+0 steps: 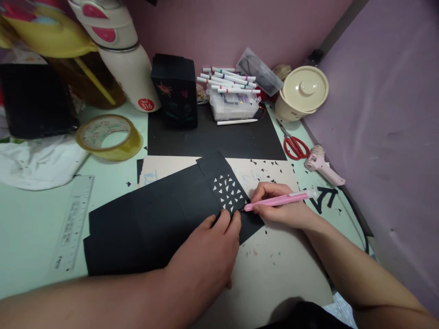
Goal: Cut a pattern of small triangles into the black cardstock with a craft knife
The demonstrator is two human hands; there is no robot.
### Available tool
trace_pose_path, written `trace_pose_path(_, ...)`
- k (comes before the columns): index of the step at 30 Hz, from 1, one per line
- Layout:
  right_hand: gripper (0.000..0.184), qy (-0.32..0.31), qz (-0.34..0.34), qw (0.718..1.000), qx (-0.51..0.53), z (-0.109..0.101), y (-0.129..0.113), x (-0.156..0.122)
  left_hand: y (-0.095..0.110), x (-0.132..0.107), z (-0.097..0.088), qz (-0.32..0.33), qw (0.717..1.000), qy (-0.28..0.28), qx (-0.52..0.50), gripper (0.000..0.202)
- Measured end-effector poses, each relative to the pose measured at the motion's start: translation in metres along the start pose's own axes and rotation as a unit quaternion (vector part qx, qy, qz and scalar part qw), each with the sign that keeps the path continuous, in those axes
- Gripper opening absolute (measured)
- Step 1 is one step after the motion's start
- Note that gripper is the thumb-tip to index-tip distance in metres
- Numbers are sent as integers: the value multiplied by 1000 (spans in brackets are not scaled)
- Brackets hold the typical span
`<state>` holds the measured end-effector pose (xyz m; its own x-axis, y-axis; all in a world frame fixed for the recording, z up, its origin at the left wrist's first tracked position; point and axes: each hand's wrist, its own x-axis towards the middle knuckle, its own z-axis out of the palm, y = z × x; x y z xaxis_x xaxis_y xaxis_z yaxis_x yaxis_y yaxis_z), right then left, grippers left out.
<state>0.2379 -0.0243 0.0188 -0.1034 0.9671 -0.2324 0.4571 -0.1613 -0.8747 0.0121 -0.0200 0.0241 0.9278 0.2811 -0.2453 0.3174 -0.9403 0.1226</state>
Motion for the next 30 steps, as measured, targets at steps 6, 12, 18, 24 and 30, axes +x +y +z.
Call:
trace_pose_path(6,6,-3,-8,1000,-2,1,1,1,1,1,1,3,1000,8,11,81)
trace_pose_path(12,8,2,8,1000,0,1,3,0,2,0,5,-1,999,34,22,77)
trace_pose_path(18,8,13,16,1000,-7,2,5,1,2,-1,7,-5,998,50,34,73)
trace_pose_path(24,7,14,34,999,-5,0,4,2,3,0,6,-4,999,38,29,77)
trace_pose_path(30,3,16,36,999,0,-2,3,2,2,0,7,-3,999,46,27,77)
